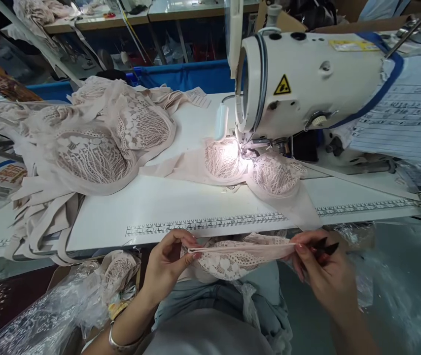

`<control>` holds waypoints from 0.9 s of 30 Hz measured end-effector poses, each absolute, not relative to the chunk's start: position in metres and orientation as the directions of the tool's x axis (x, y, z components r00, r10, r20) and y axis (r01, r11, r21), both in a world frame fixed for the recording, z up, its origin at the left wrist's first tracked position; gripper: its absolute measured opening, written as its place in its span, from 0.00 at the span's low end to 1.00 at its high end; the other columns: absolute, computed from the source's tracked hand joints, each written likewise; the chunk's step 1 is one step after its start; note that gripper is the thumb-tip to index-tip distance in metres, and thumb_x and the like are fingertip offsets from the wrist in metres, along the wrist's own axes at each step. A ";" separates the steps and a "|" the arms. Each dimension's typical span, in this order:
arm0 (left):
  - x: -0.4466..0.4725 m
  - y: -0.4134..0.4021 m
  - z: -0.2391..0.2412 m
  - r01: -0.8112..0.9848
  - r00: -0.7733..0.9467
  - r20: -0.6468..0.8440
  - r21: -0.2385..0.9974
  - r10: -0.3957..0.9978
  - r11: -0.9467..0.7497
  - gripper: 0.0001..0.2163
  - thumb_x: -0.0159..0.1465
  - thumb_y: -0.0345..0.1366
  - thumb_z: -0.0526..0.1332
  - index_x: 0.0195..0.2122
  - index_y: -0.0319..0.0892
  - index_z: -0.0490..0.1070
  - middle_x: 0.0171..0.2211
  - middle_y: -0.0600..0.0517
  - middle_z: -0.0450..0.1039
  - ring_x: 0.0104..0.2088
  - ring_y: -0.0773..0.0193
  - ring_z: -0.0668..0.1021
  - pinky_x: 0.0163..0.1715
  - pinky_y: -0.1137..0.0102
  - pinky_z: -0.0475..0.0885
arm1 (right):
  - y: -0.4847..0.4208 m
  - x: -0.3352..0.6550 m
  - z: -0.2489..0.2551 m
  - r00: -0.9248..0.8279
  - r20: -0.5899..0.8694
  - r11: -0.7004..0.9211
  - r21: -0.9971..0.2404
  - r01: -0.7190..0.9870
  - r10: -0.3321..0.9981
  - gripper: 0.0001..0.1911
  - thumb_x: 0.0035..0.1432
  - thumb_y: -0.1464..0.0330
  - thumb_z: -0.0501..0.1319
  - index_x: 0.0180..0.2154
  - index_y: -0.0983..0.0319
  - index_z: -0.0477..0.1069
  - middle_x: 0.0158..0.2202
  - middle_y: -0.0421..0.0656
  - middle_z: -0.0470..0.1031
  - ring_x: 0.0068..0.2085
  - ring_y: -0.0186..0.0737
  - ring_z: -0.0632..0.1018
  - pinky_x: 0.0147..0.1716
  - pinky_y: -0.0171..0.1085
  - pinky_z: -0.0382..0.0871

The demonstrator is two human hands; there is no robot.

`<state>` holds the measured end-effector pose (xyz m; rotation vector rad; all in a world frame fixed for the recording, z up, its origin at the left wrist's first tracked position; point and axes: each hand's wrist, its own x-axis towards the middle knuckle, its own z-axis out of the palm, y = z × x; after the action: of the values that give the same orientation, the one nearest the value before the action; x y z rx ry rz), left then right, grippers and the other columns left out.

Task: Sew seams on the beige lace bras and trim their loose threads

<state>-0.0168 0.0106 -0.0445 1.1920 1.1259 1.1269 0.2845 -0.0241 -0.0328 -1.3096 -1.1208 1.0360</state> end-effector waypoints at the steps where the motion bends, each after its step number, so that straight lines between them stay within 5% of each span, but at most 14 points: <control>1: -0.017 0.011 -0.045 -0.038 0.098 -0.048 0.998 0.994 0.052 0.07 0.57 0.31 0.72 0.35 0.41 0.75 0.30 0.54 0.75 0.33 0.68 0.77 0.35 0.78 0.71 | -0.024 0.285 -0.034 0.168 0.014 0.003 -0.998 0.068 0.986 0.04 0.66 0.64 0.63 0.39 0.55 0.70 0.32 0.39 0.76 0.14 0.29 0.68 0.14 0.34 0.63; 10: -0.028 0.014 -0.061 -0.041 0.056 -0.089 0.995 0.994 0.092 0.08 0.58 0.32 0.71 0.36 0.43 0.74 0.31 0.53 0.77 0.33 0.66 0.79 0.33 0.77 0.73 | -0.023 0.271 -0.021 0.226 -0.043 -0.106 -0.956 0.273 0.973 0.12 0.61 0.57 0.67 0.39 0.56 0.71 0.32 0.40 0.76 0.16 0.30 0.71 0.16 0.33 0.69; 18: -0.028 0.017 -0.057 0.014 0.032 -0.114 0.993 0.993 0.114 0.09 0.56 0.34 0.72 0.35 0.42 0.75 0.31 0.51 0.76 0.34 0.64 0.79 0.34 0.76 0.75 | -0.021 0.271 -0.013 0.263 -0.013 -0.076 -0.971 0.228 0.965 0.13 0.59 0.55 0.68 0.36 0.56 0.72 0.25 0.39 0.77 0.14 0.28 0.64 0.13 0.31 0.59; 27: -0.026 0.016 -0.056 0.019 0.018 -0.046 0.999 0.999 0.046 0.08 0.56 0.34 0.72 0.33 0.40 0.74 0.31 0.51 0.75 0.33 0.64 0.79 0.34 0.75 0.75 | -0.020 0.276 -0.016 0.173 -0.140 -0.181 -0.950 0.254 0.975 0.18 0.59 0.51 0.66 0.39 0.59 0.74 0.25 0.41 0.78 0.16 0.32 0.69 0.17 0.35 0.69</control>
<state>-0.0263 0.0157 -0.0558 1.1976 1.2304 1.1526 0.2757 -0.0204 -0.0155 -1.5999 -1.2044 1.0694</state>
